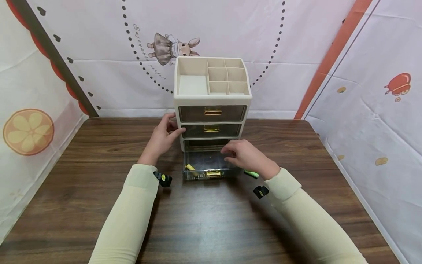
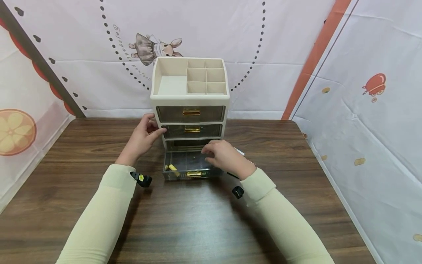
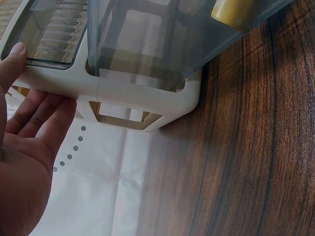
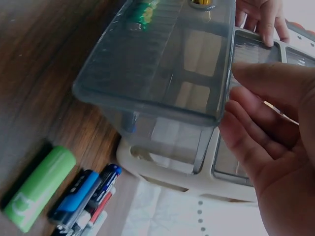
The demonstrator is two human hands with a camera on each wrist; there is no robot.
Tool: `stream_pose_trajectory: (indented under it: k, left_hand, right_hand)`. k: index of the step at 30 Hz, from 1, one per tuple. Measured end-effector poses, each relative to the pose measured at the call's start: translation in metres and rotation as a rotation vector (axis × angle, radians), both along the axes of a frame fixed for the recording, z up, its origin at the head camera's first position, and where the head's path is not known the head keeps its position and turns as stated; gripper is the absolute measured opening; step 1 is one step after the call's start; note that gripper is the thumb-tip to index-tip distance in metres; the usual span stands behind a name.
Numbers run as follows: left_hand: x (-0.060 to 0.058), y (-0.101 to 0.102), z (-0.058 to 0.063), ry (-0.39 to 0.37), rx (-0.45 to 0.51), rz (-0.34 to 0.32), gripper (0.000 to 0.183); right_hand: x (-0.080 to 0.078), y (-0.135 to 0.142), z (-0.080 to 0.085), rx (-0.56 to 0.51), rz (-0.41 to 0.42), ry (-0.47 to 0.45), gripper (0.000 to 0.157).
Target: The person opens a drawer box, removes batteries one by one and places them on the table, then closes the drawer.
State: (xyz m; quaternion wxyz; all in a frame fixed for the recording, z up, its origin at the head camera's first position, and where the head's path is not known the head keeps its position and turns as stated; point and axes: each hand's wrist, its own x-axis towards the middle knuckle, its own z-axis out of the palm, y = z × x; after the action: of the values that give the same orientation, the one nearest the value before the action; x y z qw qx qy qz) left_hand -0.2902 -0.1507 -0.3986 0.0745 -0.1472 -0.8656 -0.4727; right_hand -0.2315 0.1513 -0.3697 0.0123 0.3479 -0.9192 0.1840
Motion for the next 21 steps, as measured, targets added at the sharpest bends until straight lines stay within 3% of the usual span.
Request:
stream_pose_trajectory:
  k: [12,21]
  left_hand:
    - [0.0,-0.001,-0.001,-0.008,0.005,-0.001,0.058]
    - [0.001,-0.001,0.0,-0.008,0.003,-0.006,0.059]
  right_hand:
    - [-0.02,-0.023,-0.001,0.122,0.062,-0.252,0.025]
    - [-0.03,-0.037,-0.008,0.197,0.093,-0.341,0.015]
